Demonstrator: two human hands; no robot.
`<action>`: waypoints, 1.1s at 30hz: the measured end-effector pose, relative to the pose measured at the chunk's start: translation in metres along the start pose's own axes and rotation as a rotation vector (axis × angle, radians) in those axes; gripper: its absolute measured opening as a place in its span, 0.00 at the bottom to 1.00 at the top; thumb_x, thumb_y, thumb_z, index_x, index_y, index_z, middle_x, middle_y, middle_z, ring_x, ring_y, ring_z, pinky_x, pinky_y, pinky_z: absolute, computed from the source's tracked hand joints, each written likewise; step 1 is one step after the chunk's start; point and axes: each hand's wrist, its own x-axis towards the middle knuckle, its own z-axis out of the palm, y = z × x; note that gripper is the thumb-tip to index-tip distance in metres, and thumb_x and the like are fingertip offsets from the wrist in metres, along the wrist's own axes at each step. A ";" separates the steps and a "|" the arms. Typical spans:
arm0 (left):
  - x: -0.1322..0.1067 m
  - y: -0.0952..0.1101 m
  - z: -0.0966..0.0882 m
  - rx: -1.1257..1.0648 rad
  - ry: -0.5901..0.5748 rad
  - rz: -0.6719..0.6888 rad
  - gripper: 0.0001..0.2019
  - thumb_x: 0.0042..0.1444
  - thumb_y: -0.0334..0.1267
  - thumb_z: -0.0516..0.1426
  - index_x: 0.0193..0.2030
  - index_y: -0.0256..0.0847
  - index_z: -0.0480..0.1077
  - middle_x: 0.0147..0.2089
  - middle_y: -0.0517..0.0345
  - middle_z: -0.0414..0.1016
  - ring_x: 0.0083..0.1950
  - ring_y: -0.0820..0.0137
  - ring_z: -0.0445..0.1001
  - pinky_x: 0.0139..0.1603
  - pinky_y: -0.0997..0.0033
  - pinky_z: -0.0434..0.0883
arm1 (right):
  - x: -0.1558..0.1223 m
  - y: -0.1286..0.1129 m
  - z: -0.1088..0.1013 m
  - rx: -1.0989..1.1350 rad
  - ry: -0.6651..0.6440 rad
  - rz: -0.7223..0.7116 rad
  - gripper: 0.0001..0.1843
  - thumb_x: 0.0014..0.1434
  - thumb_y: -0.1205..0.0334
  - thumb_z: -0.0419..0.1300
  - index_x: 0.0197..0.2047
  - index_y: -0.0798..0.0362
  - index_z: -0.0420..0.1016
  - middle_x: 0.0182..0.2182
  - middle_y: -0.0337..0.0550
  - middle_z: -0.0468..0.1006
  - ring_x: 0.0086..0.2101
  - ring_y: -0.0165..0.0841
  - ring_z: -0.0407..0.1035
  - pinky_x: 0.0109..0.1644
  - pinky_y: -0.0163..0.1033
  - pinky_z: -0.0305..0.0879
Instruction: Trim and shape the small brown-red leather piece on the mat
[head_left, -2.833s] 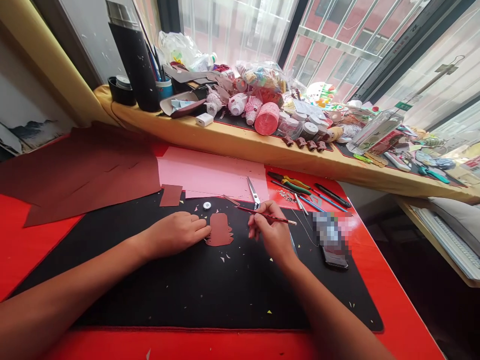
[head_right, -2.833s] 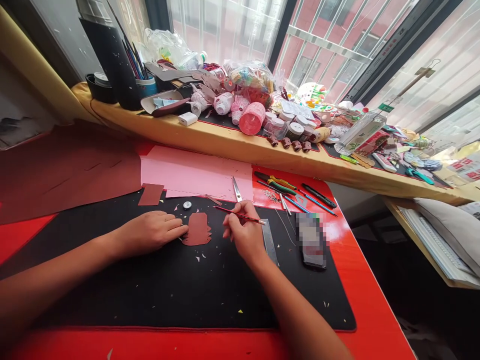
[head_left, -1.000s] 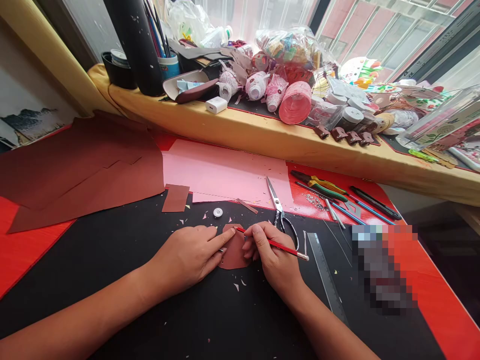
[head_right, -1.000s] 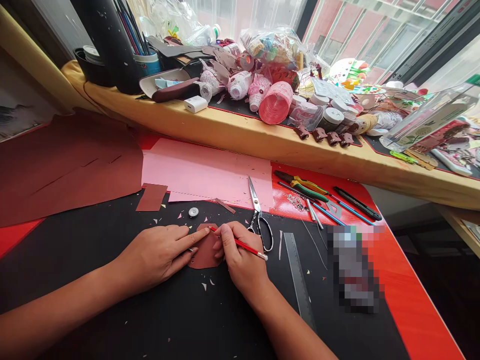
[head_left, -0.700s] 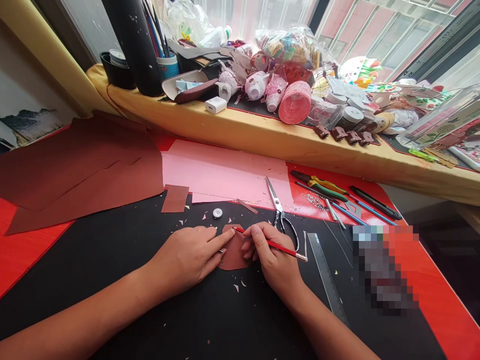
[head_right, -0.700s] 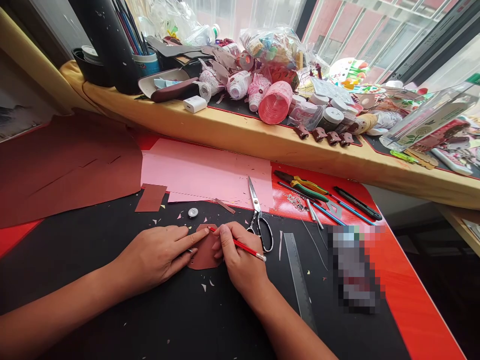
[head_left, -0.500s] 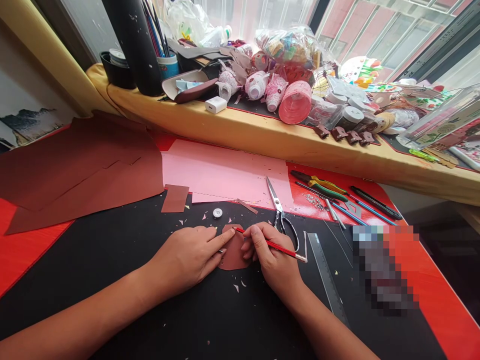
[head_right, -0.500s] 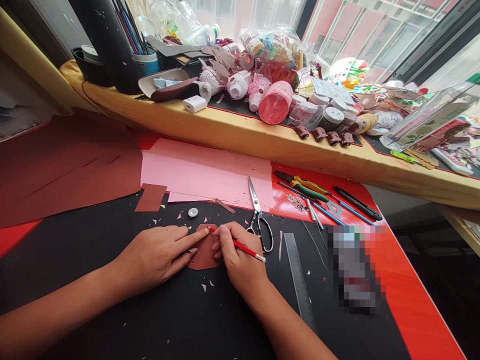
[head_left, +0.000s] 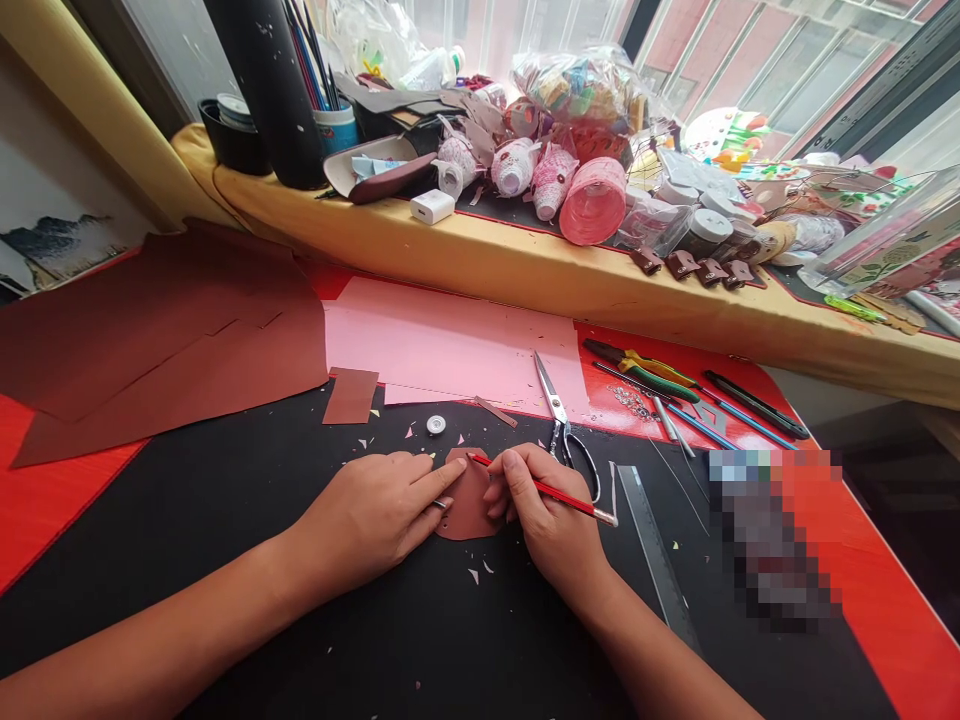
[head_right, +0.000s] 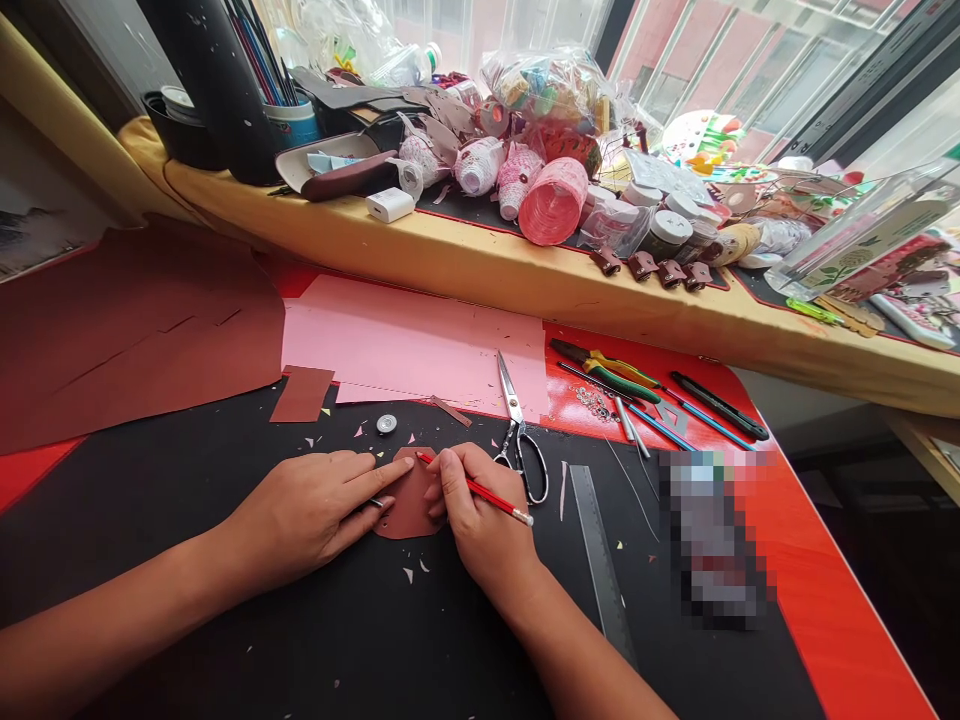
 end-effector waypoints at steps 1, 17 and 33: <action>0.000 0.000 0.000 -0.003 -0.001 -0.002 0.18 0.70 0.39 0.51 0.63 0.42 0.70 0.33 0.59 0.74 0.31 0.67 0.73 0.30 0.67 0.67 | 0.000 0.000 0.000 0.003 0.000 0.001 0.21 0.71 0.43 0.54 0.37 0.50 0.75 0.25 0.39 0.78 0.23 0.31 0.74 0.26 0.34 0.72; 0.002 0.001 -0.001 0.011 -0.029 -0.013 0.17 0.69 0.39 0.51 0.62 0.43 0.70 0.34 0.59 0.75 0.32 0.67 0.74 0.30 0.67 0.65 | 0.000 0.000 0.000 -0.002 -0.004 -0.006 0.20 0.72 0.45 0.54 0.38 0.51 0.75 0.25 0.39 0.78 0.23 0.29 0.74 0.26 0.33 0.71; 0.002 0.001 -0.002 0.001 -0.051 -0.027 0.18 0.69 0.38 0.51 0.62 0.43 0.70 0.36 0.58 0.76 0.33 0.66 0.75 0.32 0.67 0.65 | 0.000 0.001 -0.001 -0.006 -0.017 -0.005 0.20 0.73 0.47 0.53 0.38 0.52 0.75 0.25 0.39 0.77 0.24 0.28 0.74 0.27 0.32 0.70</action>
